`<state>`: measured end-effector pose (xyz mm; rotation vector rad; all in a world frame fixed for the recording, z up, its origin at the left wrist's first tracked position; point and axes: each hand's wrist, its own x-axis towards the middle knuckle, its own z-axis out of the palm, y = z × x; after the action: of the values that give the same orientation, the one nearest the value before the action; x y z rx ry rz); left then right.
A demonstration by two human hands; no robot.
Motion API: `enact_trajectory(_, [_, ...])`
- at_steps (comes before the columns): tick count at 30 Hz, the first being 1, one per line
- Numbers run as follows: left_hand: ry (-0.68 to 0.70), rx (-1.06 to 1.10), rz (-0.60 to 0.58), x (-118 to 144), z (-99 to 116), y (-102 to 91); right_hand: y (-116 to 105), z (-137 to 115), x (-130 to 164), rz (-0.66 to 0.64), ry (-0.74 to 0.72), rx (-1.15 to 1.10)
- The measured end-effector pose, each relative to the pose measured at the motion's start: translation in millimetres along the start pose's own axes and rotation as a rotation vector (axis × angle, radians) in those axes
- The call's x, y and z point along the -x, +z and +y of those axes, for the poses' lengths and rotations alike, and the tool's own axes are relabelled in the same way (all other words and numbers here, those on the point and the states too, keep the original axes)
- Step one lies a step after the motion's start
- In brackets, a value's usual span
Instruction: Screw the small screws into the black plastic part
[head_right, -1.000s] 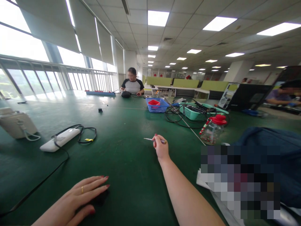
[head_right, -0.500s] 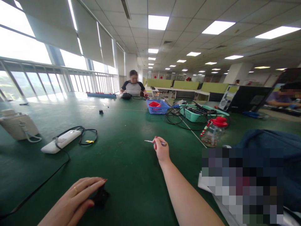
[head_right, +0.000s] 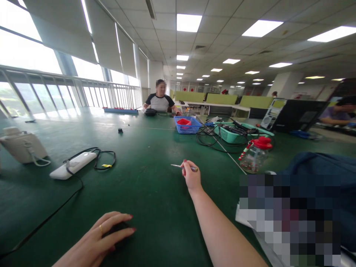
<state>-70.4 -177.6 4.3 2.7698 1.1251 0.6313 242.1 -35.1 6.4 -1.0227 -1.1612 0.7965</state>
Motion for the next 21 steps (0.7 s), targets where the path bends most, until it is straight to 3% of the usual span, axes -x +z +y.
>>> enact_trajectory(8, [0.046, 0.172, -0.02, -1.3, -7.1, -4.5, -0.2, 1.2, -0.1, -0.007, 0.0, 0.002])
enact_trajectory(13, [-0.009, 0.273, 0.026, -3.9, -4.2, -6.0, -0.6, 1.6, 0.3, -0.008, -0.004, 0.009])
enact_trajectory(21, [-0.064, 0.231, 0.069, 8.1, -11.8, -1.4, 0.4, -0.1, 0.2, -0.016, 0.002, 0.006])
